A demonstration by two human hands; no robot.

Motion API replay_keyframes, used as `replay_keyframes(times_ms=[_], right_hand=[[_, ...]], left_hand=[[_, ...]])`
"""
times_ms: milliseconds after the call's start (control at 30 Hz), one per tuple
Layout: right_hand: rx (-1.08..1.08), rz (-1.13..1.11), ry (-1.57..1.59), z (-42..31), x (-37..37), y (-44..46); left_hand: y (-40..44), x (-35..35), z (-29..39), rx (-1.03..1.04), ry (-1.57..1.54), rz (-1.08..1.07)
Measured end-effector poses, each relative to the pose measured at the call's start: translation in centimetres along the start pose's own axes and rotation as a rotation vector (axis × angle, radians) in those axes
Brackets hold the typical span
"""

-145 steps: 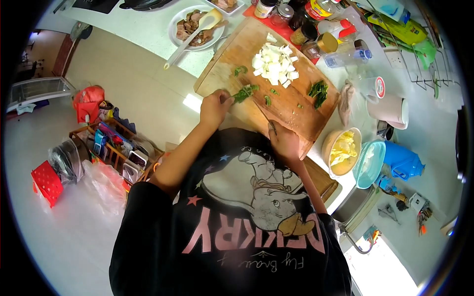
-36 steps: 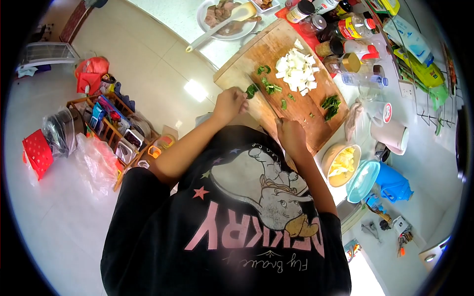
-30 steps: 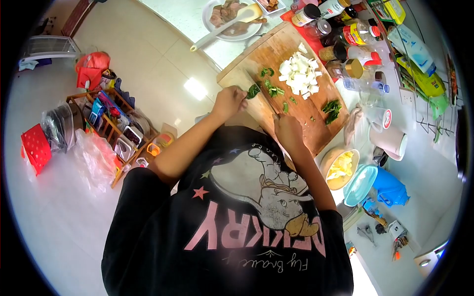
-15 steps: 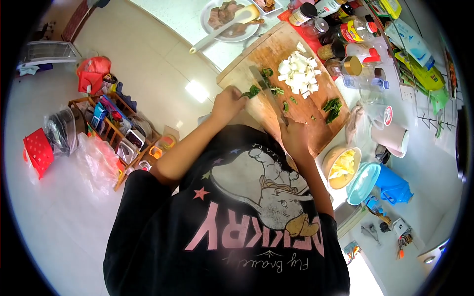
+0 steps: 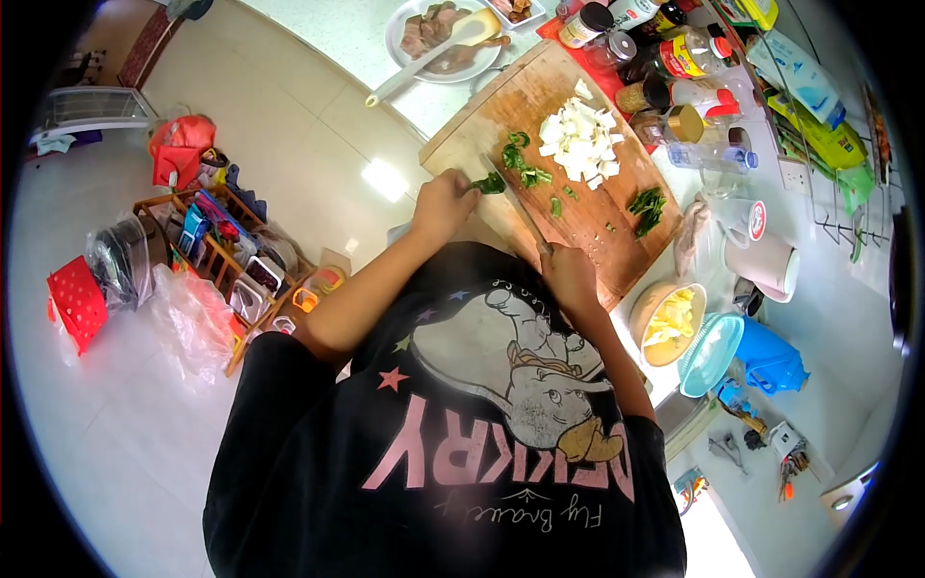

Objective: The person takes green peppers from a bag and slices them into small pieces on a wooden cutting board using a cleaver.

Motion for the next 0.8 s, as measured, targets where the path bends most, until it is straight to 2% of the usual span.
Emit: replay_keyframes(times_ms=[233, 467, 567, 633, 800], right_hand=[[0.021, 0.051, -0.019, -1.6, 0.4, 2.1], [-0.026, 0.123, -0.030, -3.0, 0.3, 4.5], [0.053, 0.127, 0.063, -3.1, 0.1, 4.6], [0.029, 0.136, 0.144, -2.2, 0.0, 4.8], [0.095, 0.216, 0.312, 0.7, 0.1, 4.3]], left_hand=[[0.5, -0.8, 0.0, 0.057, 0.084, 0.087], [1.7, -1.3, 0.1, 0.077, 0.057, 0.035], [1.7, -1.4, 0.0, 0.058, 0.083, 0.033], [1.7, -1.1, -0.5, 0.048, 0.054, 0.034], [0.9, -0.1, -1.2, 0.016, -0.155, 0.075]])
Point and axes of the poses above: each hand's wrist, its own y-axis towards the middle knuckle, its own x-axis out of the palm, z = x × y, the point moved 6 cm from there along y, towards the middle knuckle, and after that the axes turned 8 degrees about -z, right-handed, at the moved point
